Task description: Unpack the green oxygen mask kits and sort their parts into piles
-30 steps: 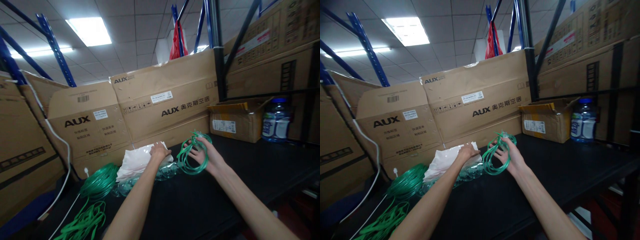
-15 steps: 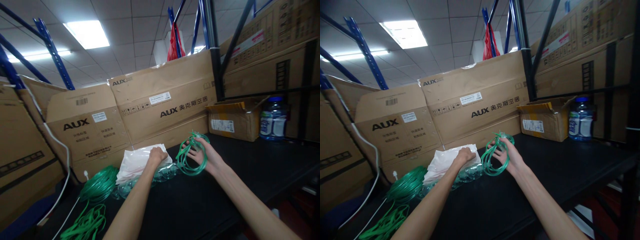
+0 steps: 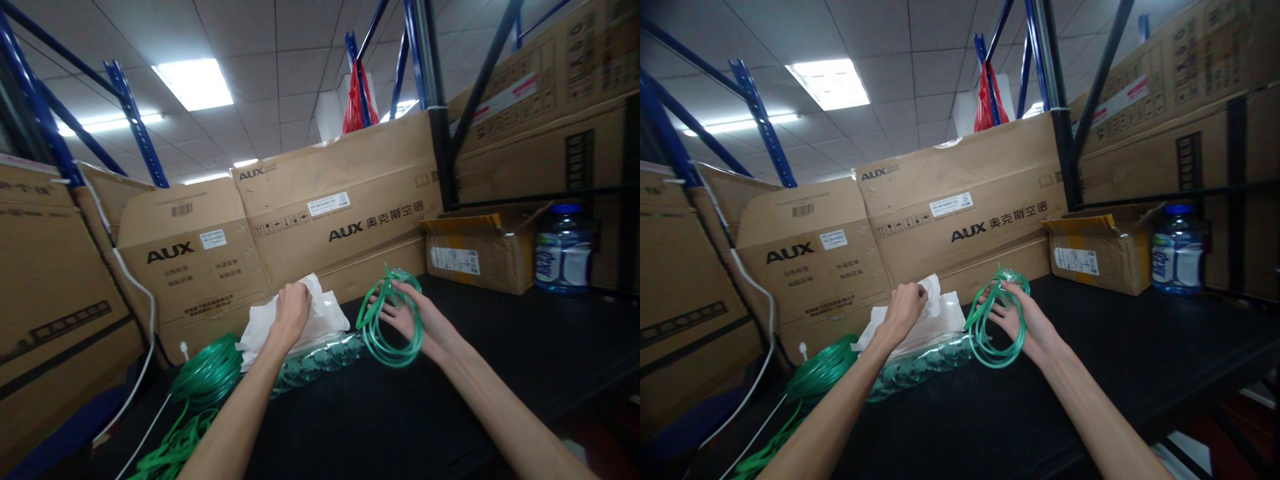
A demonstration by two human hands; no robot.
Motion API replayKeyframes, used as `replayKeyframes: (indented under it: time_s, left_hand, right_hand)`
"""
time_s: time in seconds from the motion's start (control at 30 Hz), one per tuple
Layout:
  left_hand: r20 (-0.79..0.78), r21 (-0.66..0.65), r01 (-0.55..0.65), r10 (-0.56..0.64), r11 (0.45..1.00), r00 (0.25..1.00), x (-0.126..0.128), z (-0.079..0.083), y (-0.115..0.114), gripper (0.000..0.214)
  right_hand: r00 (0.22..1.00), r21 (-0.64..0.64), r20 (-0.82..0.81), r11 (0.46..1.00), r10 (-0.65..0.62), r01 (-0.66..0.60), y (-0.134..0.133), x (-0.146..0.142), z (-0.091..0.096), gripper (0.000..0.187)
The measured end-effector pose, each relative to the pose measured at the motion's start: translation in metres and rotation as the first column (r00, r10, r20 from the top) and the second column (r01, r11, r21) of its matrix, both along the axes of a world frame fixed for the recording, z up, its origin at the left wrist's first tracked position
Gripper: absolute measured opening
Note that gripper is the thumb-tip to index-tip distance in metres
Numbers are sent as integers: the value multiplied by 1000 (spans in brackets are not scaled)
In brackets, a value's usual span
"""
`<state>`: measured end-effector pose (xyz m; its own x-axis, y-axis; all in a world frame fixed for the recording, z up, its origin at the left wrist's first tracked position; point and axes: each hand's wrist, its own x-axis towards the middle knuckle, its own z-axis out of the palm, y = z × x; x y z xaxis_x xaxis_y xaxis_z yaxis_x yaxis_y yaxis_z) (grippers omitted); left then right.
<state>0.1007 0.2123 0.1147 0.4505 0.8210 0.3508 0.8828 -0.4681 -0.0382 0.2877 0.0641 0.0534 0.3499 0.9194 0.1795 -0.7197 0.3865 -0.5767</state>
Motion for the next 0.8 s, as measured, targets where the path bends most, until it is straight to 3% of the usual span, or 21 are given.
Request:
replayKeyframes:
  time_s: [0.1,0.23,0.5,0.63,0.8]
  left_hand:
    - [42,36,33,-34,999,999,-15,9,-15,25]
    - [118,52,82,-87,995,989,-31,9,-41,21]
    - [289,36,214,-215,976,933,-56,-13,-85,22]
    - [348,4,273,-257,962,902,-62,-24,-94,20]
    - [398,-7,346,-315,938,862,-66,-32,-98,20]
  right_hand:
    - [1000,17,21,1000,15,-15,-2,-3,2,6]
    - [995,27,68,997,73,-75,-8,-10,8,6]
    - [936,-67,188,954,298,-291,-38,-55,25,13]
    - [893,-83,244,926,378,-370,-49,-79,21,19]
    - [867,-87,316,922,385,-377,-46,-98,13,22]
